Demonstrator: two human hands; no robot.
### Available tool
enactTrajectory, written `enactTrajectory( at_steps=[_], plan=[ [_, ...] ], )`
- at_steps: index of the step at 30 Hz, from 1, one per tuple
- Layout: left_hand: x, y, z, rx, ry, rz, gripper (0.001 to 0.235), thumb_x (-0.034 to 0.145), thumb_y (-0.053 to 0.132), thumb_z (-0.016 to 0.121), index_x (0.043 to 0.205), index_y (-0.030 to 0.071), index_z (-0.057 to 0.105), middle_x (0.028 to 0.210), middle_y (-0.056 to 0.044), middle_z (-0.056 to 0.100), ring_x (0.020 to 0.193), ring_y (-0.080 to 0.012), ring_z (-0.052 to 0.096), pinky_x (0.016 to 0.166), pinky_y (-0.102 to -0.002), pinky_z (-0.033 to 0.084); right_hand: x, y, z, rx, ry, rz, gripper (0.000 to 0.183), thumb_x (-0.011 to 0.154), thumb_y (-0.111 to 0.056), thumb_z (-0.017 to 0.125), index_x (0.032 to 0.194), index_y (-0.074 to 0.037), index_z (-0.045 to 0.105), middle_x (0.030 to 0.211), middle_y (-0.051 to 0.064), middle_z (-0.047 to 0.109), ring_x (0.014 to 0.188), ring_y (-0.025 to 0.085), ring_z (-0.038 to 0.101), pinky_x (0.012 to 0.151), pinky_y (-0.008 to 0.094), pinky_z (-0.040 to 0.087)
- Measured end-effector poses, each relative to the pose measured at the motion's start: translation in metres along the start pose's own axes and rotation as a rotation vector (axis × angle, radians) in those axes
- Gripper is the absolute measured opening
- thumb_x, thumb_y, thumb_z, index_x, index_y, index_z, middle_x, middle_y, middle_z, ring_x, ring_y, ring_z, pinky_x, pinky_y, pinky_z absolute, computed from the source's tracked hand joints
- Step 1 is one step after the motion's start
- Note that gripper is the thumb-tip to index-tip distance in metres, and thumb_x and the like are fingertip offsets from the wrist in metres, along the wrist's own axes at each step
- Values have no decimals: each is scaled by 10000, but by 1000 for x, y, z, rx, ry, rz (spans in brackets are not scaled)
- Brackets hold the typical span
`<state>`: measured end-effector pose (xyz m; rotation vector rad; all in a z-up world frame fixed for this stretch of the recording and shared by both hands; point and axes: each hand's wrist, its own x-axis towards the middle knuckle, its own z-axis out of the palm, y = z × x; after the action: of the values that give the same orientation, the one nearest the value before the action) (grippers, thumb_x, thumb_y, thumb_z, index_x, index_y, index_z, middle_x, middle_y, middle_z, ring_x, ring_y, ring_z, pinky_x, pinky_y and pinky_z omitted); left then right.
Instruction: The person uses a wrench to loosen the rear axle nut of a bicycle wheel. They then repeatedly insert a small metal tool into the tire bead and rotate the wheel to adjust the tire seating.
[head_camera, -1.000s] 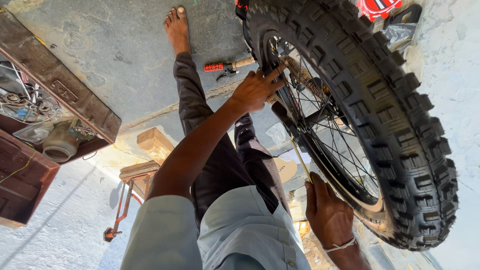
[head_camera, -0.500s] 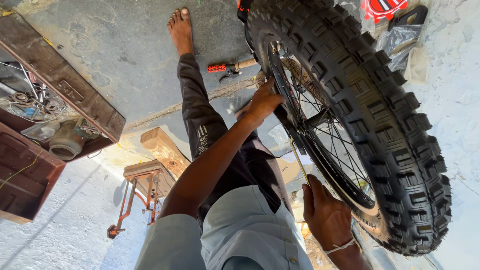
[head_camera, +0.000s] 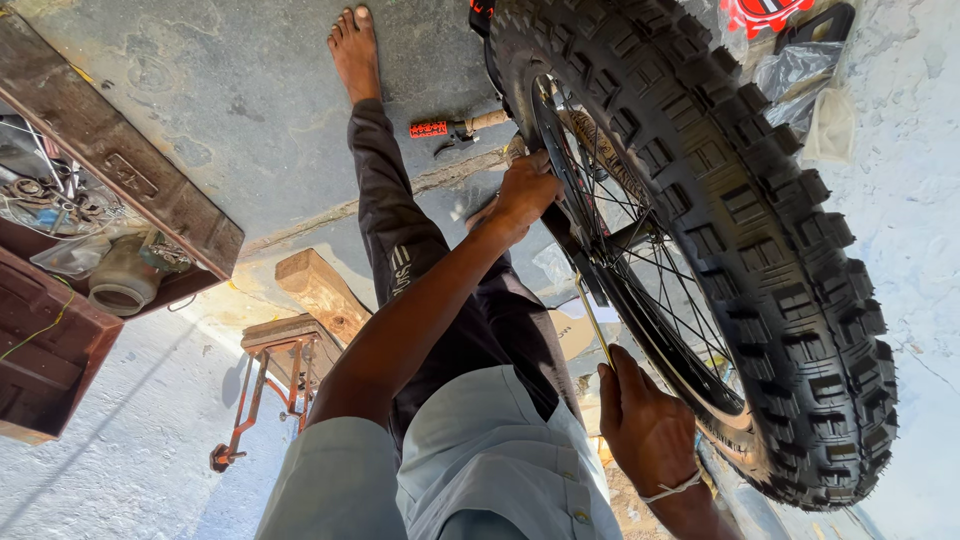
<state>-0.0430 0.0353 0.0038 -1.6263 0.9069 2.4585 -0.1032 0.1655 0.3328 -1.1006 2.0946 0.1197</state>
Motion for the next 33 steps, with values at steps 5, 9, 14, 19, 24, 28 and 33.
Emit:
enactTrajectory(
  at_steps=[5,9,14,19,24,28,33],
  plan=[
    [3,-6,1,-75,-22,23,880,682,-90,626,1512,-125,335,1603,-292,354,1498,-354,378,1096,-301,420,-1,1,3,-22,-4,9,291,963,-190,626,1165,14,673,806,190,765,590,294,740,475,356,555],
    [7,-8,-2,-72,-20,33,826,681,-102,628,1472,-110,392,1542,-261,417,1429,-311,433,981,-305,514,-1,1,5,-12,-7,-2,293,971,-195,618,1162,20,670,829,193,766,596,281,746,475,342,561],
    [11,-13,-3,-8,-15,20,454,692,-104,647,1141,-169,638,1097,-184,729,869,-202,606,717,-314,519,-1,2,6,-18,2,-2,287,986,-204,609,1165,13,671,834,187,766,604,284,743,486,343,566],
    [14,-13,-8,-75,-95,31,409,766,-116,653,1172,-166,652,989,-181,635,730,-154,546,626,-307,484,1,-6,5,-56,-6,4,301,982,-219,604,1170,6,674,797,176,762,564,295,725,468,370,556],
    [17,-19,-14,-94,-143,11,644,769,-39,702,1393,-52,546,1291,-184,680,887,-186,708,765,-282,591,4,-15,-8,30,-42,35,313,987,-234,589,1189,-6,658,731,173,741,538,294,711,464,386,538],
    [21,-19,-13,279,-97,163,745,758,18,886,1412,-114,557,1398,-273,618,1214,-240,569,1010,-308,446,1,-9,-25,56,-327,-55,341,939,-222,597,1224,-47,665,676,160,742,472,271,706,431,391,523],
    [26,-6,-2,249,-39,14,538,626,-40,697,1160,-108,710,1066,-144,777,901,-195,727,750,-301,584,-11,-8,19,2,-224,-110,220,976,-135,599,1119,20,661,637,156,718,421,246,668,370,366,480]
  ],
)
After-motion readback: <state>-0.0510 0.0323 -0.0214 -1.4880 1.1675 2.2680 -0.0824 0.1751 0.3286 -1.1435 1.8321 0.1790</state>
